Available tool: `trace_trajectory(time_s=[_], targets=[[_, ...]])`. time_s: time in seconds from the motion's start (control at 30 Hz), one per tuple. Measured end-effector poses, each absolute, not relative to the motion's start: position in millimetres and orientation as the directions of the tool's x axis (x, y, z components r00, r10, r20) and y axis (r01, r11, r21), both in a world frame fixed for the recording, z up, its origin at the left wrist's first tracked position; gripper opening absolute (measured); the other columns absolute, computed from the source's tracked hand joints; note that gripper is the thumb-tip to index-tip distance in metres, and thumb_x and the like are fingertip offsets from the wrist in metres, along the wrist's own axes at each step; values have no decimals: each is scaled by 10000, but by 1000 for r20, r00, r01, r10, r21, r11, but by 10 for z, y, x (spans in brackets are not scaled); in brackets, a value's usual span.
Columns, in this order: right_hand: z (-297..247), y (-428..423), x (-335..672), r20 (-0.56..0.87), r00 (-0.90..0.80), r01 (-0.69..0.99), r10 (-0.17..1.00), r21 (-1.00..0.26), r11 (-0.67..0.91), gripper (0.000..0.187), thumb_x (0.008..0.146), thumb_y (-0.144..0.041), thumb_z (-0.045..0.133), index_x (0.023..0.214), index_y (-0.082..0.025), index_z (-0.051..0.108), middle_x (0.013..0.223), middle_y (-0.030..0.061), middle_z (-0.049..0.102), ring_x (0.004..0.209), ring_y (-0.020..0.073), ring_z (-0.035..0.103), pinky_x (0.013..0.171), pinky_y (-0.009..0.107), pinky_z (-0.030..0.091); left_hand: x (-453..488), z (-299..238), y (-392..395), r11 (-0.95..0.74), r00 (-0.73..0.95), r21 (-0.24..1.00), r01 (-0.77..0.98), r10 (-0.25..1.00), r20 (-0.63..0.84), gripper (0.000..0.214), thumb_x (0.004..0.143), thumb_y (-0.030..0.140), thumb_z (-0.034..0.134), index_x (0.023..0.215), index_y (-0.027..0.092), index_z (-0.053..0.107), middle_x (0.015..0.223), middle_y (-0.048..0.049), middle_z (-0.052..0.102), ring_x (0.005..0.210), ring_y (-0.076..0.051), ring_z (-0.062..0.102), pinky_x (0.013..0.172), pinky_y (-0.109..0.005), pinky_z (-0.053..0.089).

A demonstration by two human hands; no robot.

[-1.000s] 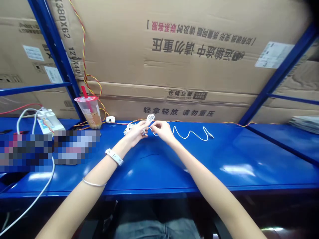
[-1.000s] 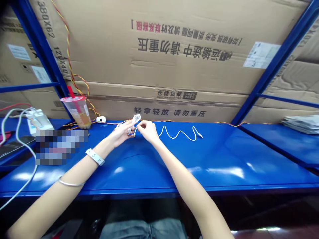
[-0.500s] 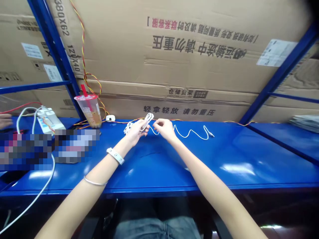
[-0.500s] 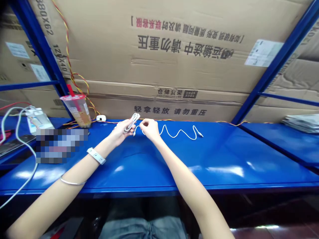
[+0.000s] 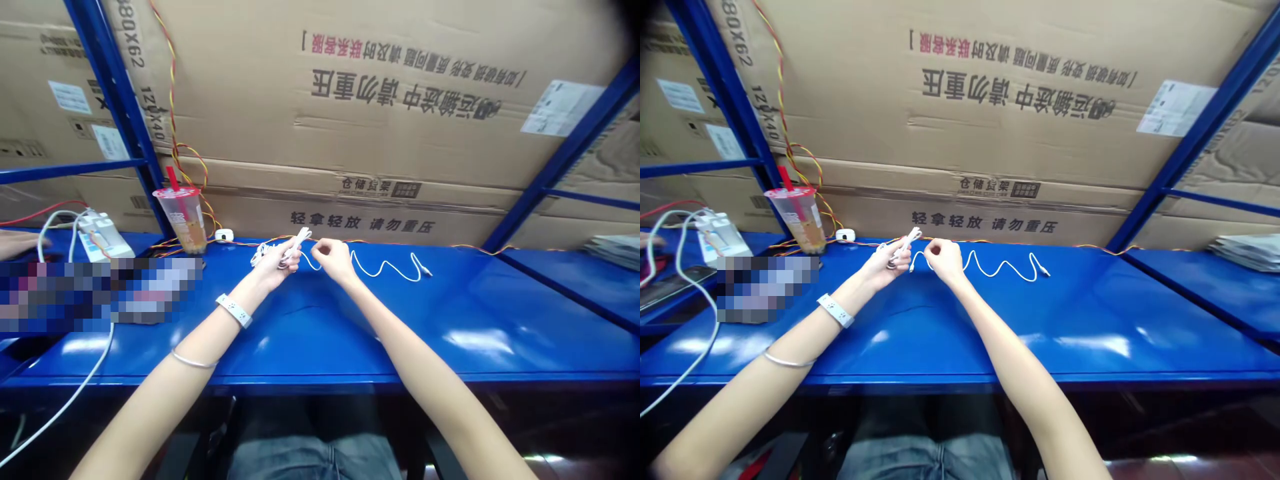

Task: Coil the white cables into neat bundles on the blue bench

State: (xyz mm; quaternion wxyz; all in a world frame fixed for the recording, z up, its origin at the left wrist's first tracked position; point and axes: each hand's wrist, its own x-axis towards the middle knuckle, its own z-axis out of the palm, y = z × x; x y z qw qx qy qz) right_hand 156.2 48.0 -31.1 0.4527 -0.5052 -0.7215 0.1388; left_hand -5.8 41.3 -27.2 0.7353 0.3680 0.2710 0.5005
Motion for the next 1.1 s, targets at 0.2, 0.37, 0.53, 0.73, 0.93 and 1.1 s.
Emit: trace_trajectory(time_s=[0.2, 0.37, 0.53, 0.73, 0.93, 1.1], targets=[[-281, 541, 1608, 460, -138, 205, 877, -853, 480, 186, 719, -336, 609, 723, -159, 667, 682, 21, 666, 596, 140, 571, 580, 253, 442, 10, -164, 192, 272, 559, 800, -534, 824, 94, 363, 947, 203, 414, 639, 106, 580, 410, 56, 304, 340, -32, 243, 370, -148, 264], [-109, 496, 1720, 554, -222, 3, 802, -822, 569, 216, 749, -390, 679, 769, -175, 691, 807, 33, 692, 784, 167, 617, 744, 286, 478, 80, -227, 59, 263, 724, 877, -402, 677, 129, 262, 864, 215, 499, 647, 115, 607, 362, 39, 312, 357, -62, 280, 394, -166, 288], [45, 380, 1789, 581, -350, -23, 735, -789, 613, 212, 767, -391, 700, 755, -180, 701, 825, 34, 691, 849, 173, 624, 840, 305, 469, 123, -293, -6, 275, 822, 898, -343, 550, 146, 143, 775, 209, 588, 649, 141, 589, 365, 41, 337, 359, -68, 274, 391, -178, 271], [181, 308, 1916, 566, -415, 51, 712, -767, 639, 193, 787, -357, 697, 776, -165, 714, 836, 38, 683, 819, 162, 612, 796, 289, 458, 86, -261, -16, 256, 849, 915, -312, 507, 148, 162, 789, 243, 590, 660, 147, 569, 375, 48, 326, 356, -66, 271, 385, -169, 273], [310, 213, 1973, 589, -428, 63, 686, -737, 672, 202, 793, -363, 693, 767, -163, 702, 825, 35, 664, 803, 158, 600, 784, 291, 457, -21, -177, 12, 216, 786, 843, -493, 527, 325, 245, 807, 226, 551, 573, 171, 503, 341, 56, 288, 303, -58, 207, 342, -172, 255], [366, 122, 1955, 574, -505, 47, 645, -727, 685, 237, 807, -400, 675, 801, -164, 691, 862, 49, 669, 848, 175, 609, 822, 314, 468, -41, -149, 7, 211, 697, 735, -644, 558, 450, 364, 847, 286, 549, 524, 187, 415, 316, 67, 232, 272, -56, 151, 284, -160, 201]])
